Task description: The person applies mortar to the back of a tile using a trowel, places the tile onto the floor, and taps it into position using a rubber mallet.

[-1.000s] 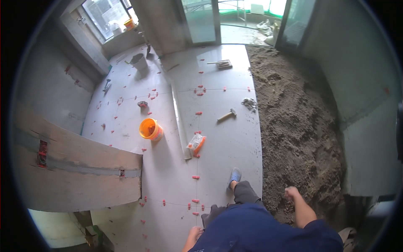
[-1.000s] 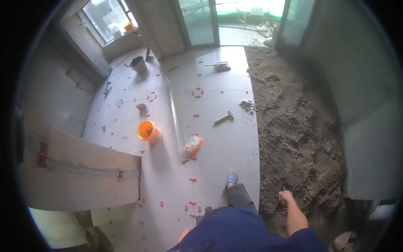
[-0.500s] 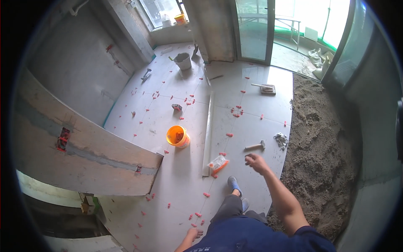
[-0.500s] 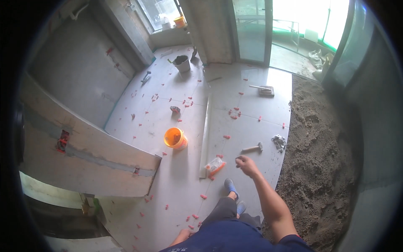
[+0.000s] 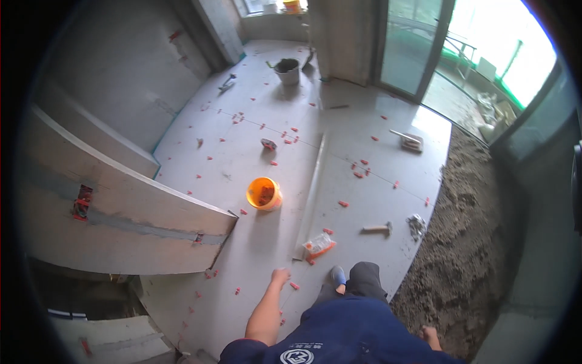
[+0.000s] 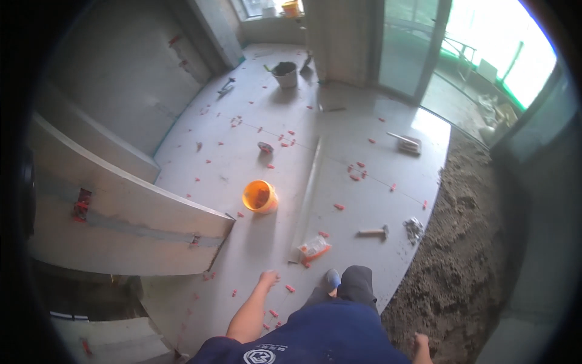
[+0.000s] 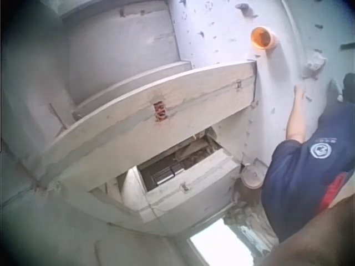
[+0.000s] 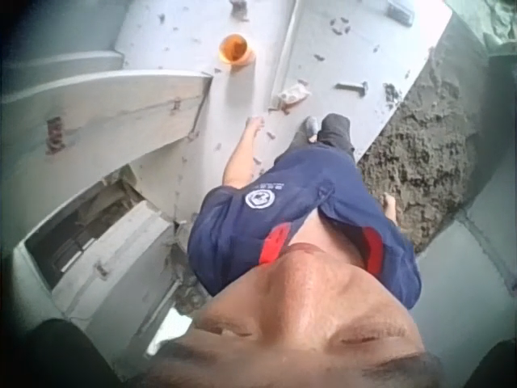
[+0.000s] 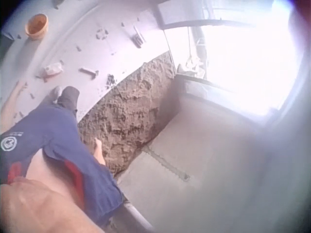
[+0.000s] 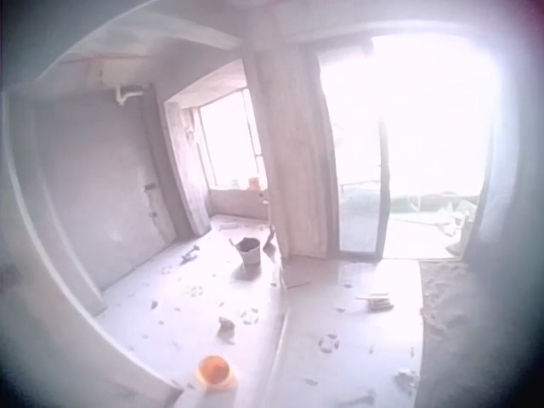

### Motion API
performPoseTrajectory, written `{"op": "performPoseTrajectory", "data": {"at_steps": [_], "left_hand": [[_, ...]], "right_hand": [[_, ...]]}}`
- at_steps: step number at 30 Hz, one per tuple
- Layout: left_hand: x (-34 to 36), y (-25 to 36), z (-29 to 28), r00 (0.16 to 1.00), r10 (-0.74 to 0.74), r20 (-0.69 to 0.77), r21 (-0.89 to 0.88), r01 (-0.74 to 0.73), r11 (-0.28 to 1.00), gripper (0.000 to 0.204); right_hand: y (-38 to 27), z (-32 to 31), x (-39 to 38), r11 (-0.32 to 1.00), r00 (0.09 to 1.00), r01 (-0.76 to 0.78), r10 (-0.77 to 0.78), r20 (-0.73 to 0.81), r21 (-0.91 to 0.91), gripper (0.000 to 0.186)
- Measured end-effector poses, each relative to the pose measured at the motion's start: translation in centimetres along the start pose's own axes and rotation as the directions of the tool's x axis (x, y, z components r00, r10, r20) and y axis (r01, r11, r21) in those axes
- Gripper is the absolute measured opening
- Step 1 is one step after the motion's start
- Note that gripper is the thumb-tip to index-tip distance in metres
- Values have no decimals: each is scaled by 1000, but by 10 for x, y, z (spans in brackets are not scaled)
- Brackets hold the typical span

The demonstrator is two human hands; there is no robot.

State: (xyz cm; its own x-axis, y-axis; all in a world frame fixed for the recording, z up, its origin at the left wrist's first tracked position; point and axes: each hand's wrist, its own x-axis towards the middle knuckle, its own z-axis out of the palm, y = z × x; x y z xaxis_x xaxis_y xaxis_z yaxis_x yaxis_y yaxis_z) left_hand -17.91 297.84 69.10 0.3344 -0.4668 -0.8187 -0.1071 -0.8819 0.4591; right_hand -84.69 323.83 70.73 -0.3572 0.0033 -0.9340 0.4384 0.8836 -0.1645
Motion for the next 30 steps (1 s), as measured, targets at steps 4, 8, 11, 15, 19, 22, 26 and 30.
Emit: {"op": "performPoseTrajectory", "data": {"at_steps": [4, 8, 11, 15, 19, 22, 26, 30], "left_hand": [[11, 129, 36, 924, 313, 219, 211, -359, 909, 24], [23, 196, 71, 925, 309, 221, 288, -365, 885, 23], [35, 216, 72, 891, 396, 220, 237, -443, 865, 6], [52, 224, 40, 958, 288, 5, 88, -287, 954, 6], [69, 211, 3, 959, 169, -227, 218, -119, 969, 7], [90, 196, -13, 979, 76, -189, 372, 0, 928, 9], [138, 184, -32, 958, 80, 276, 757, -268, 596, 16], [221, 222, -41, 963, -132, 235, 220, 80, 972, 17]], "right_hand": [[-49, 38, -18, 994, 994, -112, 112, 2, 9, 9], [-130, 118, 10, 998, 991, -37, 31, 127, 47, 7], [-212, 194, 37, 978, 898, 89, -161, 409, 189, 4], [-351, 290, 35, 871, 820, 488, -431, 377, -65, 6], [-480, 364, -11, 760, 684, 647, -538, 492, -68, 21], [-539, 415, -64, 769, 692, 639, -595, 409, 38, 22], [-584, 509, -131, 691, 659, 717, -629, 412, -91, 24], [-613, 639, -177, 538, 548, 814, -583, 601, -220, 31]]}}
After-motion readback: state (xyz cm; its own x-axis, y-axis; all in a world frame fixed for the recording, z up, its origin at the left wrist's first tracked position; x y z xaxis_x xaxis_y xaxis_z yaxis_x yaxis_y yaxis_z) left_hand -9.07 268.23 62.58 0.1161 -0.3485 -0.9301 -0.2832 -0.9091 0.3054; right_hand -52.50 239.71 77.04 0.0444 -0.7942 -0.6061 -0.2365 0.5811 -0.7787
